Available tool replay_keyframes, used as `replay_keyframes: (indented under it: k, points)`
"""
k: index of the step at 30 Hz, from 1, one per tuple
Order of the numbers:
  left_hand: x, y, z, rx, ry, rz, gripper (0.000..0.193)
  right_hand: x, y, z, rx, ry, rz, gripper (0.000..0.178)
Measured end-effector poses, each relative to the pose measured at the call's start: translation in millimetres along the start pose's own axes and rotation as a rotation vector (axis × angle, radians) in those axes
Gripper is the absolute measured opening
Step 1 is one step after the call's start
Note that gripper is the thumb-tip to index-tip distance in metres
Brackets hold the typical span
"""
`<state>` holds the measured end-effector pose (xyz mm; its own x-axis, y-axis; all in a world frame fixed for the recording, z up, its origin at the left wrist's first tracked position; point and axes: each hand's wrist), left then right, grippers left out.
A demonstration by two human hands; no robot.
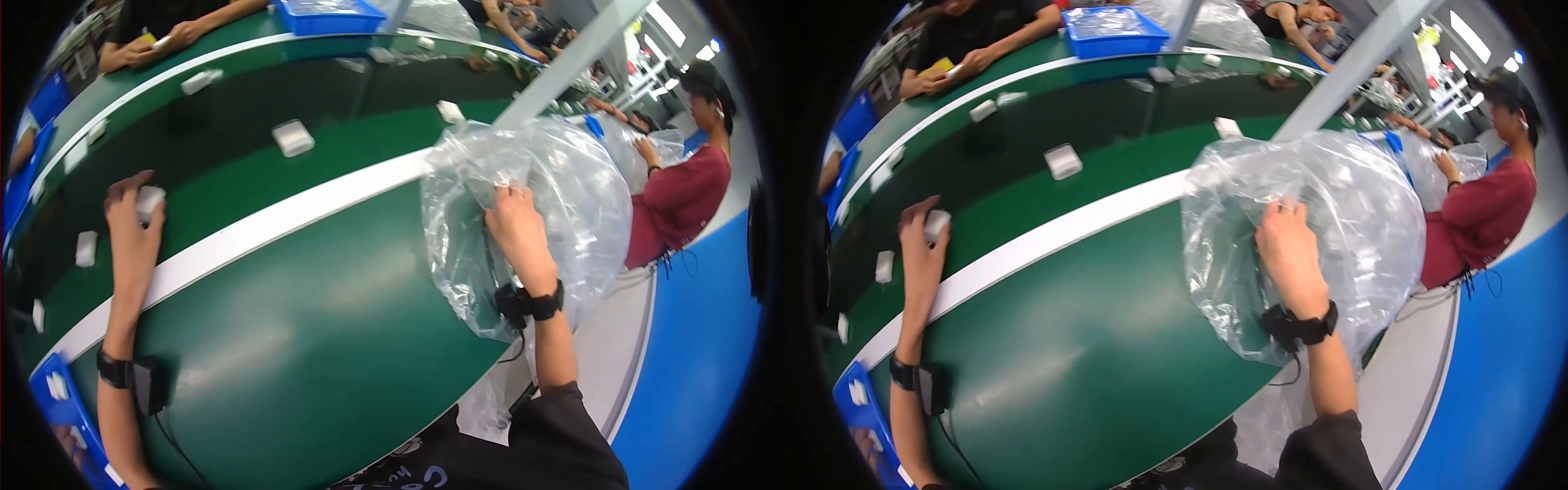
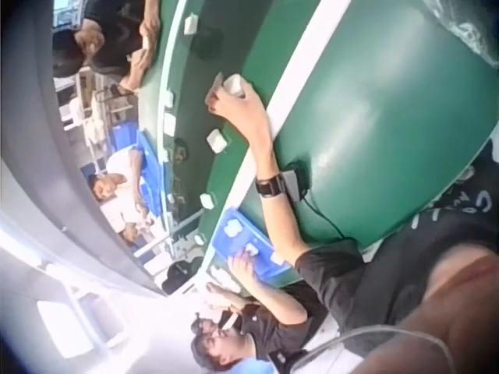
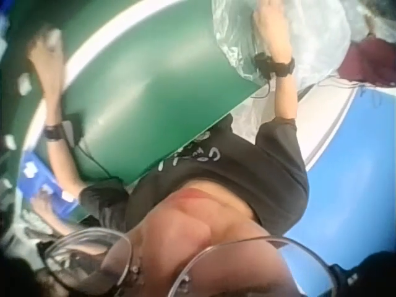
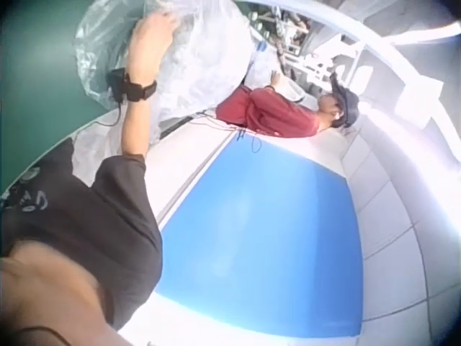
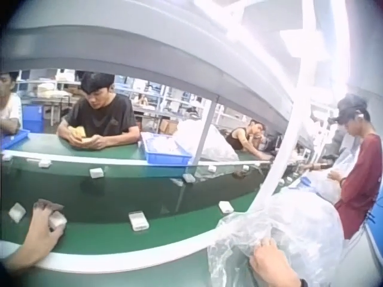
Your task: Assembling small white electronic or plastic components on an industrial production line.
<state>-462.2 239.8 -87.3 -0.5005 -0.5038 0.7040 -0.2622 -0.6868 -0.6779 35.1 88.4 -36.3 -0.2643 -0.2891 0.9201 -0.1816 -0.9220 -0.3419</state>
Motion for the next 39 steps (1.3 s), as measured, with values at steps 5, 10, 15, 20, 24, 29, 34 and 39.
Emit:
replay_keyframes:
  k: [5,10,15,20,24,29,34,39]
  points:
    - [2.1,-12.4,38.0,0.301,0.753,-0.049,0.044,46.9,12.2,-26.9,0.088,-0.133,0.015,0.031]
    - [13.5,4.6,87.9,0.394,1.114,-0.127,0.049,87.2,12.9,-135.4,0.387,-1.049,-0.293,0.047]
    - [13.0,16.5,113.5,0.577,1.449,-0.339,0.047,47.0,6.9,-201.6,0.228,-1.693,-0.455,0.052]
    - [19.5,21.6,109.3,0.637,1.598,-0.281,0.041,25.9,17.0,-203.3,0.183,-1.792,-0.699,0.046]
    - [26.4,25.7,109.9,0.69,1.646,-0.402,0.038,27.9,21.6,-208.4,0.247,-1.788,-0.721,0.047]
    - [32.2,27.3,99.9,0.683,1.624,-0.448,0.028,31.0,22.6,-216.6,0.245,-1.846,-0.655,0.045]
    - [35.8,33.7,97.1,0.613,1.447,-0.463,0.024,32.9,32.7,-223.8,0.247,-1.84,-0.667,0.04]
    - [37.8,32.9,101.4,0.597,1.485,-0.395,0.022,31.7,36.1,-230.8,0.162,-1.83,-0.585,0.04]
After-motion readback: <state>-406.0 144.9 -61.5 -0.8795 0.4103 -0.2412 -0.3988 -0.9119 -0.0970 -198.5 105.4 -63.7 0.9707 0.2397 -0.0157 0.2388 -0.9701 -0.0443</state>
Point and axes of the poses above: each hand's wrist, its own y-axis away from the middle knuckle, its own x-axis out of the back of the hand, z = x × y, and after that the axes turned 4 degrees about -x, right-handed
